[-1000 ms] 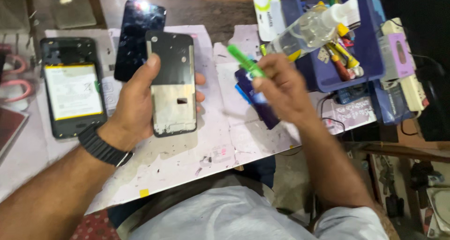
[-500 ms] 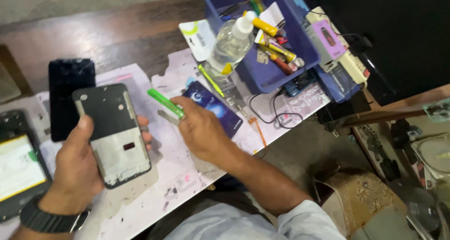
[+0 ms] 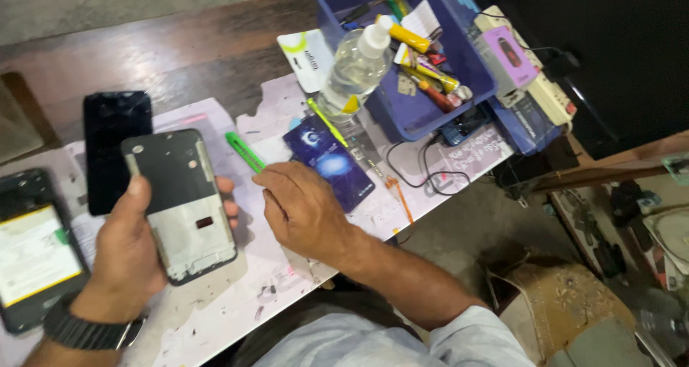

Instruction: The person removes a protective film from the internal frame of a disassembled smartphone. They then use a green utility knife to scrape adhesive residue from the edges of a detached screen assembly. Finally, they peel off a black protective film from the screen and use a blue plastic spudger to clean the surface.

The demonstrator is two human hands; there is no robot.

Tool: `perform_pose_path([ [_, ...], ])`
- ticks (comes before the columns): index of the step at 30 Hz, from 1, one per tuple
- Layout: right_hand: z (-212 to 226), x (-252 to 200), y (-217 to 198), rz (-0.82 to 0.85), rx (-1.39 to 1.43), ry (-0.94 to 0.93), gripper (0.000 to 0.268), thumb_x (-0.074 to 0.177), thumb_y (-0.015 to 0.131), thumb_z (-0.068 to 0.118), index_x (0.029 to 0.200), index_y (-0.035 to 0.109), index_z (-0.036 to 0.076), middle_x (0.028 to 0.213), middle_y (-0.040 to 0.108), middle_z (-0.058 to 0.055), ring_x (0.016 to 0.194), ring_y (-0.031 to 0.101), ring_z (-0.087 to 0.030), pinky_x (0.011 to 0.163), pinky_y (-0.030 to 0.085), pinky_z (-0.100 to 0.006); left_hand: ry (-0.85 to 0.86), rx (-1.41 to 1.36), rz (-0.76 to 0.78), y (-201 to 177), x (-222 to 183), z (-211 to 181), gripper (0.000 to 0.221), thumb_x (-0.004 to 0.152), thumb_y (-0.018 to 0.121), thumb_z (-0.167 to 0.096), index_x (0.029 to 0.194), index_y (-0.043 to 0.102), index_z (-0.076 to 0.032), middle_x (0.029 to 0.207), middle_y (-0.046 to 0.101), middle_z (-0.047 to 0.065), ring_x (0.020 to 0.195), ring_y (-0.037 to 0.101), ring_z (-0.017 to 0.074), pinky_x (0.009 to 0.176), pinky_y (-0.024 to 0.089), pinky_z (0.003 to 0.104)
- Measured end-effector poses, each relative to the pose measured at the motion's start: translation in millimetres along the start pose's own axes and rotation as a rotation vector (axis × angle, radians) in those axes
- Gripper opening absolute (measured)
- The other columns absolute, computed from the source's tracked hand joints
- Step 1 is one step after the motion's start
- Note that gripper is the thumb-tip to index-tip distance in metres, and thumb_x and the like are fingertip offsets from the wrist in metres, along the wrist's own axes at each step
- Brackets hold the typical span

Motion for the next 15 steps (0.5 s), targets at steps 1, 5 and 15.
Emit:
perform_pose_path([
  [1,2,0,0,0.0,0.014,-0.027,0.027,0.09,0.068,-0.007,0.116,0.06,0.0,0.106,0.066,-0.018,0.096,0.067,-0.035,0.084,0.056,-0.044,-0.002,-0.015,0.004,0,-1,0,0.071,0.102,0.036,-0.056,0.143,0.047,0.002,0.13,0.062,0.026,0.108,0.067,0.0385,0.09,0.057,0.057],
  [5,7,1,0,-0.002,0.053,-0.128,0.028,0.089,0.071,-0.006,0.114,0.059,0.001,0.096,0.068,-0.015,0.085,0.069,-0.033,0.076,0.056,-0.042,-0.006,0.019,-0.043,-1,-2,-1,0.068,0.103,0.034,-0.053,0.144,0.047,-0.001,0.128,0.064,0.024,0.107,0.067,0.0359,0.088,0.058,0.054],
  [15,16,-10,-9,0.088,0.055,-0.214,0.021,0.088,0.079,0.002,0.103,0.066,0.004,0.081,0.065,-0.008,0.071,0.066,-0.027,0.065,0.051,-0.041,0.061,0.105,-0.027,2,0,-1,0.058,0.104,0.048,-0.046,0.134,0.054,0.003,0.123,0.068,0.023,0.101,0.072,0.0321,0.083,0.062,0.049],
])
Point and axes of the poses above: each hand's wrist, its own x-axis towards the middle knuckle, its own y-axis out of the palm, z = x × y, the point moved 3 cm from there along x, towards the middle knuckle
